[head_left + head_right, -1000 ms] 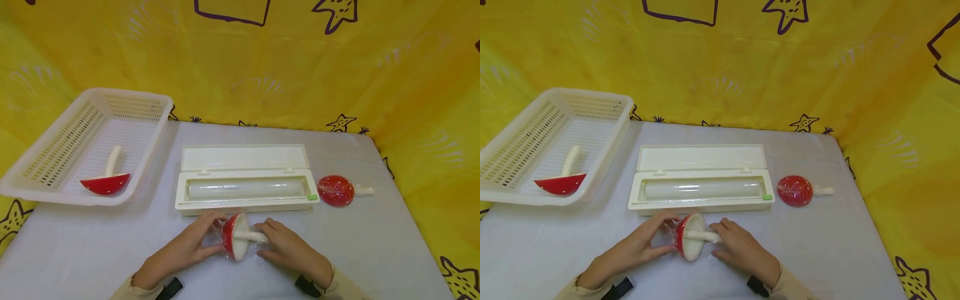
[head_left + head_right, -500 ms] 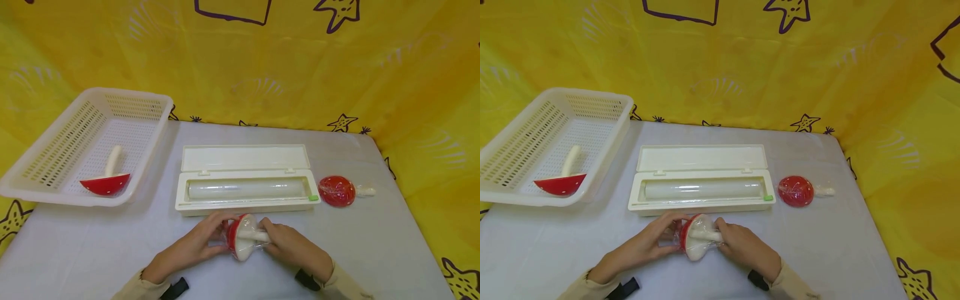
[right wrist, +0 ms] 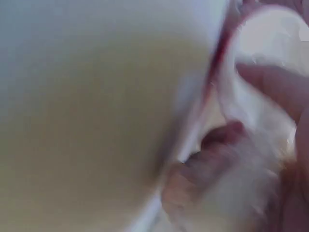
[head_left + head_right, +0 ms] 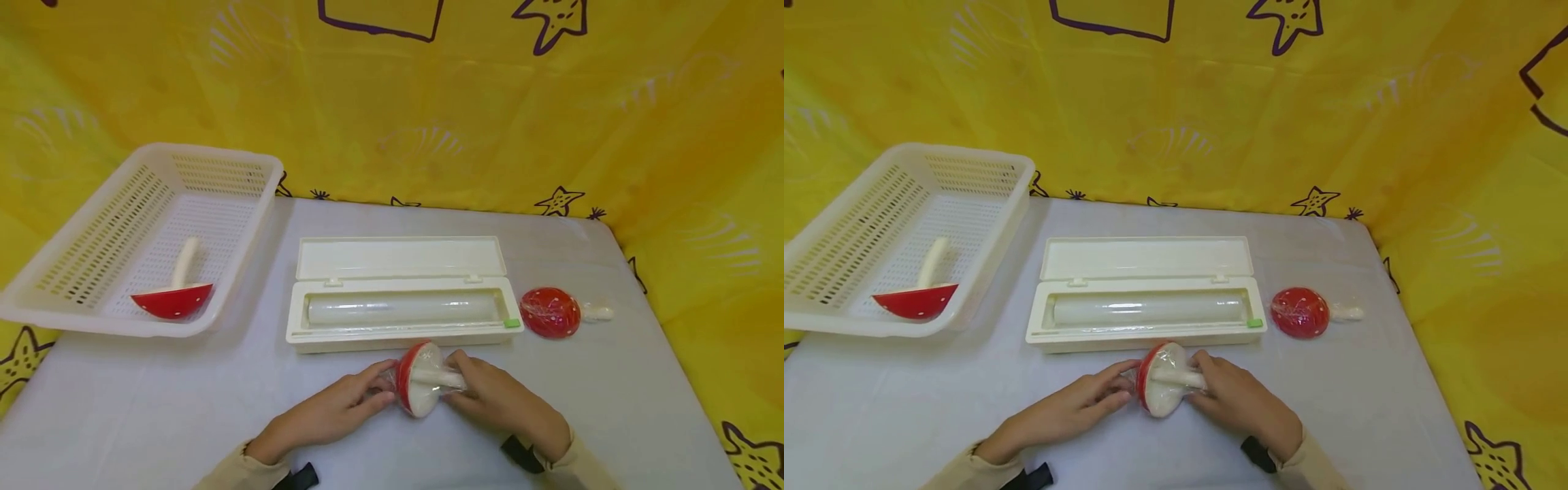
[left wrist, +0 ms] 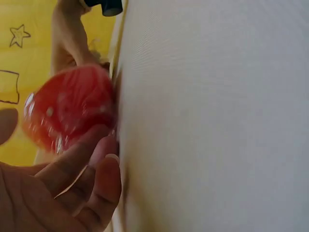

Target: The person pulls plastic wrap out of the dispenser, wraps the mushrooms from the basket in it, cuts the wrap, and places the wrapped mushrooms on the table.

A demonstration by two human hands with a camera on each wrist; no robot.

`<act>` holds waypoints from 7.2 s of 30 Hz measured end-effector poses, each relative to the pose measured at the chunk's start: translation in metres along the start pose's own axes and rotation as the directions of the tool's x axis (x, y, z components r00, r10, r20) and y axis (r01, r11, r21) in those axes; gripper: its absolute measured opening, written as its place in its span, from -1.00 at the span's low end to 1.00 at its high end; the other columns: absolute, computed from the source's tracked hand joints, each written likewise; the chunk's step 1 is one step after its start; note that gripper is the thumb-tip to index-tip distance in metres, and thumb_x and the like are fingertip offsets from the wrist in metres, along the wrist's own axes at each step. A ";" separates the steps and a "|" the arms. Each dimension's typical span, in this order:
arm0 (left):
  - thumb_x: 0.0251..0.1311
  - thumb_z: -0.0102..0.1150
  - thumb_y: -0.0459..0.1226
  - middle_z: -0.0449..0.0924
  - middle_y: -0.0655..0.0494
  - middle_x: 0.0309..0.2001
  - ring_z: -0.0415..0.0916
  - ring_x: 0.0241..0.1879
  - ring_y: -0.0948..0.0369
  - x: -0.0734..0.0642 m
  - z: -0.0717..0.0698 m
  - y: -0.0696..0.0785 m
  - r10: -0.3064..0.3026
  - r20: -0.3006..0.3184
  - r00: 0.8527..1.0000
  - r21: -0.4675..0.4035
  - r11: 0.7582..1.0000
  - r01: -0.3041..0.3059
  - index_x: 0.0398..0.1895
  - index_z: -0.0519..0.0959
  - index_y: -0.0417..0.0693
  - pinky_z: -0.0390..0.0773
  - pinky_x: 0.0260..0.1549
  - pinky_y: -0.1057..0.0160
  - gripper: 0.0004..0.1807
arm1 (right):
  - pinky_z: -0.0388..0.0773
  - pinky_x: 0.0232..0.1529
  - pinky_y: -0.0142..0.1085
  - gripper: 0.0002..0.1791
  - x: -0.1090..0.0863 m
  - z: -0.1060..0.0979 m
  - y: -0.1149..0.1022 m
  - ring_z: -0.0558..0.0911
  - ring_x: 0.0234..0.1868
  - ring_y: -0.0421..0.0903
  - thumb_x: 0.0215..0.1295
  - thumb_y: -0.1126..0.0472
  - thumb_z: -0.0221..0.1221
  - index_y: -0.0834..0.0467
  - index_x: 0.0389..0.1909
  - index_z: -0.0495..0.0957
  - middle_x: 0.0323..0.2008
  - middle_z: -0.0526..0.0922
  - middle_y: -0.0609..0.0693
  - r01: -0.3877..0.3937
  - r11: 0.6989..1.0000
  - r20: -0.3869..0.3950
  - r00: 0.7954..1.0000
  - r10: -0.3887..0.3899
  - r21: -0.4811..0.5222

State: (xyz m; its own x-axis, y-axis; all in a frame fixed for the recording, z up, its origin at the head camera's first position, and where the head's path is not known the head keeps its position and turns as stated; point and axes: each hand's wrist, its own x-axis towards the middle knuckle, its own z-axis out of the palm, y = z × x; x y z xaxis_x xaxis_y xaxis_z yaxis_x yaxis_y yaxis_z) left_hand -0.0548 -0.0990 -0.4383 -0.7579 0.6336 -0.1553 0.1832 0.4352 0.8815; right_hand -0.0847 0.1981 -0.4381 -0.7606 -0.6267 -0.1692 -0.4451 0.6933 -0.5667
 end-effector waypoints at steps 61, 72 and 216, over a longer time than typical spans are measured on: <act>-0.27 0.61 -0.29 0.67 0.21 -0.32 0.38 -0.36 0.21 -0.022 -0.075 -0.021 0.488 -0.515 0.704 0.739 0.669 0.077 -0.27 0.69 -0.03 0.50 -0.61 0.30 -0.62 | 0.62 0.00 -0.02 -0.65 0.019 -0.071 0.006 0.69 -0.13 0.05 0.01 0.23 0.48 0.19 -0.13 0.70 -0.21 0.77 0.03 0.044 0.898 -0.289 0.939 -0.186 -0.438; -0.25 0.62 -0.33 0.68 0.14 -0.30 0.44 -0.32 0.14 -0.013 -0.092 -0.020 0.486 -0.524 0.700 0.741 0.665 0.094 -0.25 0.69 -0.07 0.57 -0.59 0.19 -0.60 | 0.67 -0.09 -0.08 -0.63 0.029 -0.069 0.007 0.71 -0.17 0.03 0.00 0.21 0.49 0.19 -0.14 0.68 -0.22 0.76 0.05 0.029 0.913 -0.347 0.920 -0.184 -0.407; 0.29 0.25 -0.32 0.69 -0.15 -0.32 0.57 -0.41 -0.06 0.068 -0.159 -0.009 0.379 -0.782 0.494 0.517 0.838 0.176 -0.20 0.62 -0.21 0.41 -0.54 0.05 -0.88 | 0.60 -0.22 -0.05 -0.81 0.107 -0.116 0.030 0.67 -0.28 0.12 0.26 0.26 0.31 0.29 -0.18 0.71 -0.25 0.76 0.20 -0.077 0.996 -0.792 0.611 0.012 -0.044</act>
State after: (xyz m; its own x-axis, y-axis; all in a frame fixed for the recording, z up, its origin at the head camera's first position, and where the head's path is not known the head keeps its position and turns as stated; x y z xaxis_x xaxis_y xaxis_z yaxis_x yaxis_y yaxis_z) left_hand -0.2072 -0.1619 -0.3860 -0.7952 -0.0225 0.6060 0.3436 0.8066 0.4809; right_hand -0.2341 0.1927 -0.3800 -0.8442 -0.0924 0.5280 -0.4053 0.7547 -0.5160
